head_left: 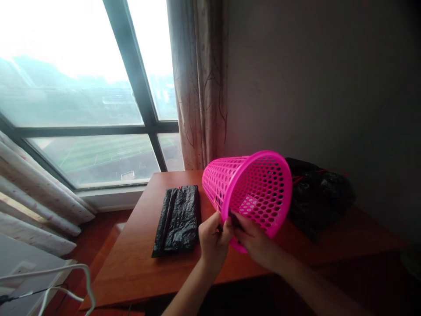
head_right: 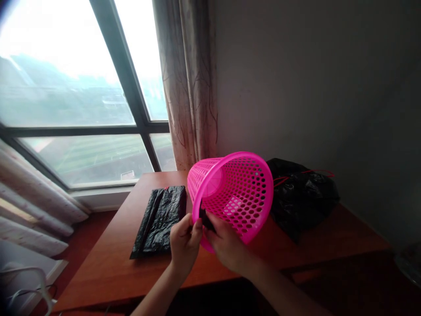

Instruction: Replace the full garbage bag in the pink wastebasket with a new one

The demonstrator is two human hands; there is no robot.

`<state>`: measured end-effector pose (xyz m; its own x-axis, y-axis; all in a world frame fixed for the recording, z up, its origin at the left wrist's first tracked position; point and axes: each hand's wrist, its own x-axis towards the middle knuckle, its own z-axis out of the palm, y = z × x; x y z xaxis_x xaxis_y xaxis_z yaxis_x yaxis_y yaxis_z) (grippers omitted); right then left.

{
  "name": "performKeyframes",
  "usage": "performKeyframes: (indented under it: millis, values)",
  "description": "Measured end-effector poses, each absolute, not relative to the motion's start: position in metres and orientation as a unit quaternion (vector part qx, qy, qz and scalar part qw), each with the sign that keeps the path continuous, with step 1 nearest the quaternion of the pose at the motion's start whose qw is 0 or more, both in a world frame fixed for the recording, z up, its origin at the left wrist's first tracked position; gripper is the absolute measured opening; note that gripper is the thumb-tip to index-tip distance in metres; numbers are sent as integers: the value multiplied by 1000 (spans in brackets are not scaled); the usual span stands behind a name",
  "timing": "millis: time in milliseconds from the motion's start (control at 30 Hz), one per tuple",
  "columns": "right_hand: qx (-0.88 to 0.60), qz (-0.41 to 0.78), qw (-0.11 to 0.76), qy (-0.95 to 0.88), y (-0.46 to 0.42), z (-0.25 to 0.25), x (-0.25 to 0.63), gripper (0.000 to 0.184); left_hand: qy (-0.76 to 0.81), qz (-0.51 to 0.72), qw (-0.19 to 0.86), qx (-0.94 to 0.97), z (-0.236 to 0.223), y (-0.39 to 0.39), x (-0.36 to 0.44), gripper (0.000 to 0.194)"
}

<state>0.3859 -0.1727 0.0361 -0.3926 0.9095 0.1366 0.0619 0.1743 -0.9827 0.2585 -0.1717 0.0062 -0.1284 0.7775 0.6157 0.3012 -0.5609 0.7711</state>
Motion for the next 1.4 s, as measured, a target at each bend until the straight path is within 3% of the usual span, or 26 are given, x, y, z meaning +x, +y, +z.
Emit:
performKeyframes:
  millis: [67,133,233,300,400,567,667,733,867,1033,1167,1300,1400]
  values:
    - [-378,604,500,-492,-158,53,379,15,415,604,179,657,5,-173,259,35]
    - [-360,635,588,-349,-142,72,384,15,411,593,173,670,5,-174,257,35]
    - [-361,587,677,-257,-125,89,396,16,413,581,183,677,7,-175,255,36]
    - [-415,509,690,-304,-126,83,396,14,413,572,192,681,9,-175,255,36]
    - [-464,386,605,-519,-146,52,387,19,412,567,203,684,12,-174,254,35]
    - [-294,259,307,-867,-161,-5,420,54,451,589,218,634,20,-165,239,36]
    - [-293,84,134,-943,-132,-17,477,49,476,583,216,623,26,-159,227,39]
    - [-329,-62,72,-940,-104,-7,510,42,477,564,235,632,30,-155,222,38]
    - [-320,-259,83,-908,-65,50,527,40,455,530,286,656,41,-147,224,35]
    - [-230,-171,169,-943,-51,106,494,48,442,517,291,673,55,-142,231,34]
    - [-297,-92,210,-927,-48,88,493,52,456,529,263,665,57,-142,231,35]
    - [-437,-119,99,-886,-64,40,496,49,462,558,240,646,51,-143,233,38]
    - [-479,-39,23,-877,-87,13,473,46,459,573,230,639,46,-145,240,40]
